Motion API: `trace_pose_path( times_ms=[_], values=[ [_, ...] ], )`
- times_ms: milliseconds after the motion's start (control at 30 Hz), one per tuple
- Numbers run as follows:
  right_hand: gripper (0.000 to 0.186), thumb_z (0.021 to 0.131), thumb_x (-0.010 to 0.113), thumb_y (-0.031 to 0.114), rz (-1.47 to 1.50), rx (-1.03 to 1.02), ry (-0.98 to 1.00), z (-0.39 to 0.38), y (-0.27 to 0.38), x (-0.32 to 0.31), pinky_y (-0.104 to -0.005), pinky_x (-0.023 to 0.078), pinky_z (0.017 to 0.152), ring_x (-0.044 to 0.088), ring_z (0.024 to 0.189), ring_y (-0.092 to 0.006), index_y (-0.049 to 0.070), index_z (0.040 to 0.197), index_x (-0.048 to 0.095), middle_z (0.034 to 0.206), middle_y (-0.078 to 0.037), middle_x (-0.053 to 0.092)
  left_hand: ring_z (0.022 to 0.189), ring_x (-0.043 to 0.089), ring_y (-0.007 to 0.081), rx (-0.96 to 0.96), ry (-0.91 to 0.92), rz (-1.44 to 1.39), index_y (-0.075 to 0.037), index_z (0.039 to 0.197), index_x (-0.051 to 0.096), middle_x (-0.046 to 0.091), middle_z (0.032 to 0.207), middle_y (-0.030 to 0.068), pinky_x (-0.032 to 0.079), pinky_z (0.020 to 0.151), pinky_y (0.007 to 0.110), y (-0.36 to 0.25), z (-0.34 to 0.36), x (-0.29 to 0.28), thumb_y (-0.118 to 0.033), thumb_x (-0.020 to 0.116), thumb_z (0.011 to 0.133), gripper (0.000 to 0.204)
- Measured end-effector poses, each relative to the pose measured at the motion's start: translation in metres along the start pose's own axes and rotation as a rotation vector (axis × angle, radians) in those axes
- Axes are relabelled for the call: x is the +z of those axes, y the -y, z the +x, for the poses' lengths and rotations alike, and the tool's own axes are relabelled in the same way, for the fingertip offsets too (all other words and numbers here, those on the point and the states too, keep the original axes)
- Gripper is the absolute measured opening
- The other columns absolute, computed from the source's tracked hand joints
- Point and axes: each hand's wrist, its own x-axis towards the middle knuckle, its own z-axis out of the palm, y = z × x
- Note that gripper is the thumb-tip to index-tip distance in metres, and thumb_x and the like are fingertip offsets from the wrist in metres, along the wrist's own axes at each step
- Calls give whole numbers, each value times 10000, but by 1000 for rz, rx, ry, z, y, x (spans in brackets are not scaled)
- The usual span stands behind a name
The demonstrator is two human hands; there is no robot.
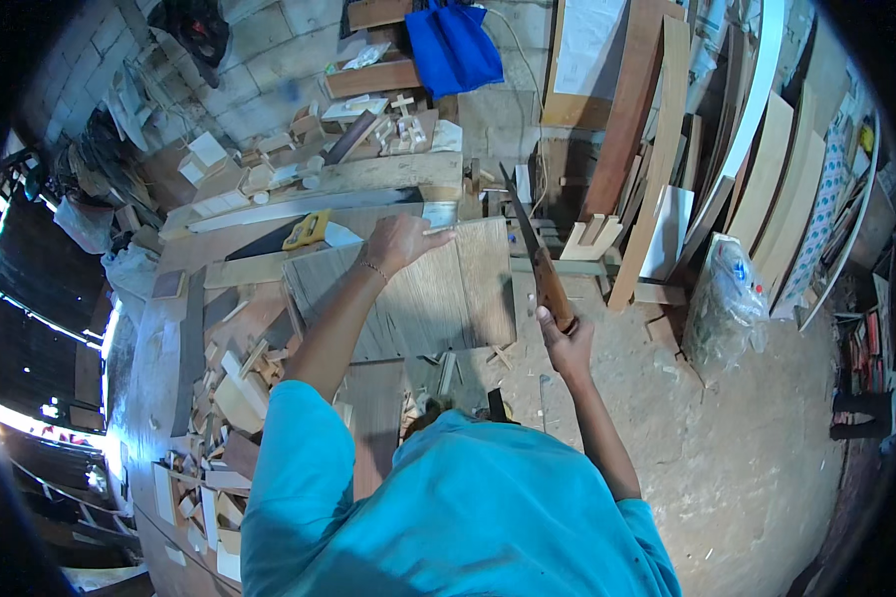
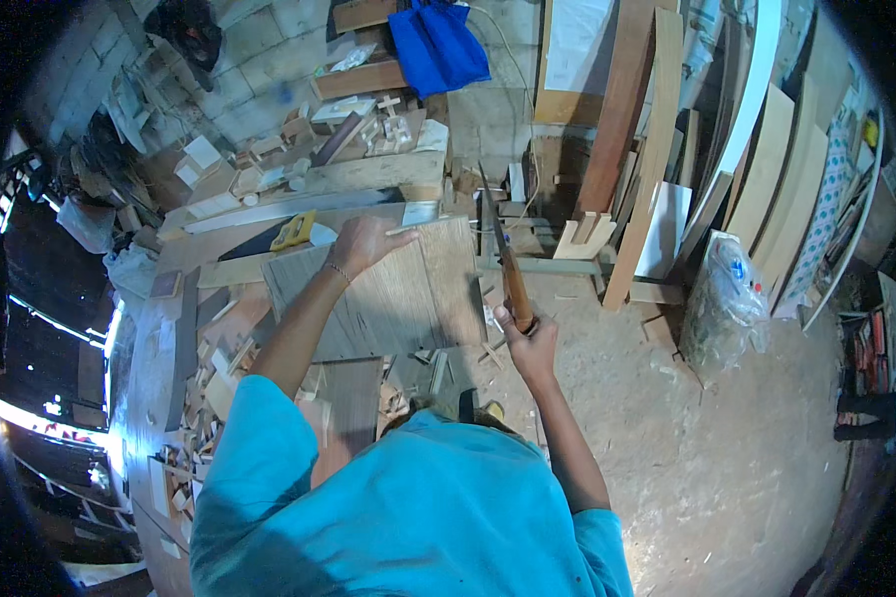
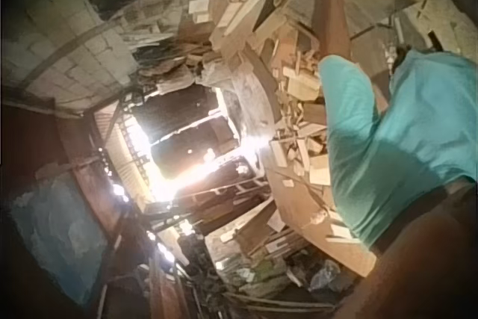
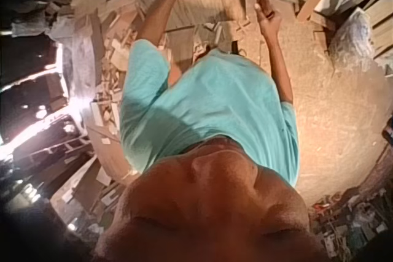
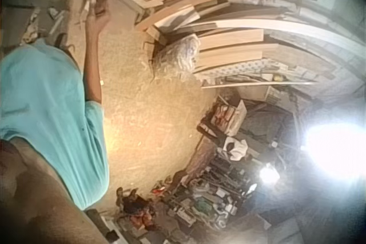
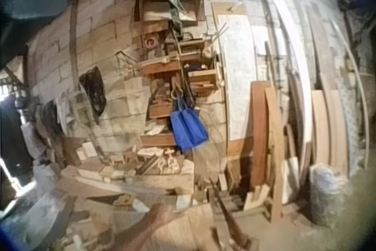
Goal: Sawing a piece of wood by hand.
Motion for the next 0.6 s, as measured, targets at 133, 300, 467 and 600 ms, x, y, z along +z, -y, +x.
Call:
trace_pose_path(
  times_ms=[133,300,467,600],
  values=[
    [338,791,685,284,44,19,4,-9,-14,3,-248,383,533,451,613,-80,-37,859,603,638,-21,528,805,610,371,-36,104,-67,-40,812,679,627,793,227,464,758,432,13,5,22,-693,462,739,692],
    [338,789,686,284,49,8,-42,28,-22,11,-255,383,533,449,602,-87,-33,868,598,640,-17,523,844,605,374,-60,172,-54,-15,808,670,627,831,234,460,775,440,38,71,45,-712,452,729,734],
    [320,785,694,273,47,63,-108,64,-13,22,-246,370,503,441,559,-83,-21,859,592,614,-5,504,874,599,385,-45,283,-73,-1,804,666,625,871,243,455,788,450,67,138,74,-716,451,727,751],
    [285,780,703,255,98,109,-139,78,-11,33,-230,342,444,428,495,-67,-2,810,582,572,13,482,881,595,389,7,364,-87,-2,798,666,625,868,244,453,793,454,91,167,109,-715,452,727,748]
  ],
)
